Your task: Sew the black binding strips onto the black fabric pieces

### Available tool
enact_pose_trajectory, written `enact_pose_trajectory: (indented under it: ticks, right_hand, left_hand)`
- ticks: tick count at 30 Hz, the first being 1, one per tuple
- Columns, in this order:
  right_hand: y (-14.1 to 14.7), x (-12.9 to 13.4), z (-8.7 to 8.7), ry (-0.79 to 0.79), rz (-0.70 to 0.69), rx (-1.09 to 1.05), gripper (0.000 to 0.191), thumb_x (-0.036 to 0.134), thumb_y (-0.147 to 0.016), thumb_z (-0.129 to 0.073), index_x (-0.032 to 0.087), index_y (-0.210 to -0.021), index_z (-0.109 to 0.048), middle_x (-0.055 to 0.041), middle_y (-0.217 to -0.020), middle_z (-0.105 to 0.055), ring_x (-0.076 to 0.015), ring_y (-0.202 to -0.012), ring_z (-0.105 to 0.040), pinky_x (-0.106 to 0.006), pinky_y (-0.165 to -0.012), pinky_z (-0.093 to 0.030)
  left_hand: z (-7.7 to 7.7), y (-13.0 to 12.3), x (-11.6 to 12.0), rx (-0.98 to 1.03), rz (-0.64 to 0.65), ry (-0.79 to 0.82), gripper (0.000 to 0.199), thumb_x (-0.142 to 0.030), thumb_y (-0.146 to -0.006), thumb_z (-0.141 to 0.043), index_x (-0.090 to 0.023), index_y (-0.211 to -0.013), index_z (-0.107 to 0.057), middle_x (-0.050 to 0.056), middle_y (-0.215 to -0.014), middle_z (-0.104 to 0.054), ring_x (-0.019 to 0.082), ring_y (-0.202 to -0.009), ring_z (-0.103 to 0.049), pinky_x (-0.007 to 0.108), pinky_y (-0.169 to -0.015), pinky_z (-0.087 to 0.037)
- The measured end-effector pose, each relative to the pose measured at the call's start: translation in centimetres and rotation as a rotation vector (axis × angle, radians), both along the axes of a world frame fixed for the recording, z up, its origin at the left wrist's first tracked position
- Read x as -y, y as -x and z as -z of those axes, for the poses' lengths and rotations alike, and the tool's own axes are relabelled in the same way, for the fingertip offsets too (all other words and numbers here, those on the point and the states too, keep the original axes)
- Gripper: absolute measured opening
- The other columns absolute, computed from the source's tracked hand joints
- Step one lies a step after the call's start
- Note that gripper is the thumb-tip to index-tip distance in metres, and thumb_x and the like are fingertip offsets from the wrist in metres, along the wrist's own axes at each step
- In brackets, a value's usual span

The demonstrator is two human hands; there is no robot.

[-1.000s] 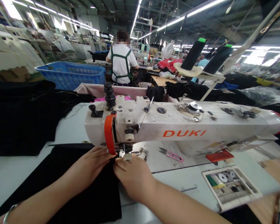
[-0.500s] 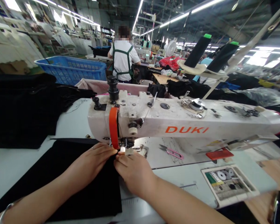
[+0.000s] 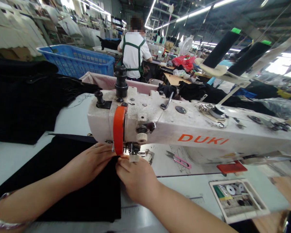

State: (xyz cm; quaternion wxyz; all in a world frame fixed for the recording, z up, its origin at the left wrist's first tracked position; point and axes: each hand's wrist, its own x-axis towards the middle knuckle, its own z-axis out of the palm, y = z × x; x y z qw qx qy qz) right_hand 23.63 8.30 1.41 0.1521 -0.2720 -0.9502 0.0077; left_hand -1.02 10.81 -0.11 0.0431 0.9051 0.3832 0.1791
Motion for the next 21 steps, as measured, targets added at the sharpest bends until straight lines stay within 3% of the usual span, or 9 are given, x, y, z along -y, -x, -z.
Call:
enact_pose_trajectory:
  ticks: [7, 11, 13, 15, 17, 19, 21]
  right_hand:
    - [0.6, 0.2, 0.7, -0.001, -0.014, -0.053, 0.017, 0.01, -0.099, -0.055, 0.013, -0.104, -0.071, -0.013, -0.116, -0.073, -0.0279, -0.117, -0.065, -0.041, -0.099, -0.057]
    - [-0.4, 0.5, -0.9, 0.066, 0.027, -0.035, 0.023, 0.011, -0.102, -0.055, 0.011, -0.121, -0.069, -0.0125, -0.127, -0.073, -0.0265, -0.121, -0.065, -0.041, -0.102, -0.054]
    - [-2.1, 1.1, -2.6, 0.157, 0.052, -0.046, 0.031, 0.011, -0.1, -0.059, 0.014, -0.13, -0.065, -0.0083, -0.133, -0.072, -0.0249, -0.127, -0.063, -0.043, -0.113, -0.047]
    - [-4.1, 1.8, -4.0, 0.247, 0.082, -0.056, 0.044, 0.007, -0.093, -0.064, 0.02, -0.135, -0.063, -0.0031, -0.137, -0.071, -0.0233, -0.136, -0.057, -0.045, -0.124, -0.035]
    - [-5.5, 2.1, -4.7, 0.277, 0.111, -0.038, 0.054, 0.001, -0.087, -0.066, 0.023, -0.137, -0.062, -0.001, -0.14, -0.069, -0.0236, -0.141, -0.053, -0.047, -0.126, -0.031]
    - [-5.8, 1.6, -4.4, 0.238, 0.164, -0.015, 0.048, 0.001, -0.089, -0.068, 0.022, -0.132, -0.065, -0.0031, -0.14, -0.068, -0.0257, -0.137, -0.055, -0.046, -0.119, -0.04]
    - [-4.9, 0.3, -3.4, 0.154, 0.28, -0.017, 0.027, 0.008, -0.095, -0.071, 0.019, -0.119, -0.069, -0.0075, -0.13, -0.071, -0.0288, -0.123, -0.061, -0.045, -0.105, -0.051]
  left_hand:
    - [-0.7, -0.3, -0.2, -0.023, 0.013, -0.025, 0.037, -0.027, -0.107, -0.044, -0.025, -0.134, -0.07, 0.005, -0.135, -0.074, 0.022, -0.127, -0.069, 0.039, -0.118, -0.051]
    - [-1.8, -0.6, 1.1, -0.059, 0.027, -0.077, 0.039, -0.024, -0.107, -0.042, -0.024, -0.132, -0.072, 0.004, -0.132, -0.076, 0.021, -0.121, -0.073, 0.039, -0.111, -0.057]
    - [-1.9, -0.5, 3.3, -0.1, 0.012, -0.125, 0.04, -0.037, -0.107, -0.05, -0.026, -0.142, -0.065, 0.003, -0.141, -0.071, 0.023, -0.128, -0.07, 0.038, -0.106, -0.061]
    - [-1.2, -0.2, 6.1, -0.155, 0.024, -0.199, 0.075, -0.066, -0.095, -0.062, -0.026, -0.158, -0.049, 0.005, -0.158, -0.057, 0.029, -0.139, -0.061, 0.038, -0.099, -0.065]
    - [-0.2, 0.2, 8.6, -0.212, 0.109, -0.282, 0.096, -0.078, -0.089, -0.06, -0.022, -0.163, -0.039, 0.007, -0.164, -0.047, 0.032, -0.14, -0.061, 0.037, -0.095, -0.066]
    - [0.8, 0.4, 10.2, -0.227, 0.119, -0.32, 0.085, -0.064, -0.096, -0.06, -0.022, -0.165, -0.033, 0.005, -0.163, -0.048, 0.03, -0.139, -0.062, 0.036, -0.099, -0.064]
    - [1.4, 0.5, 11.0, -0.187, 0.071, -0.275, 0.071, -0.039, -0.101, -0.056, -0.026, -0.166, -0.031, 0.001, -0.161, -0.052, 0.025, -0.142, -0.058, 0.033, -0.107, -0.058]
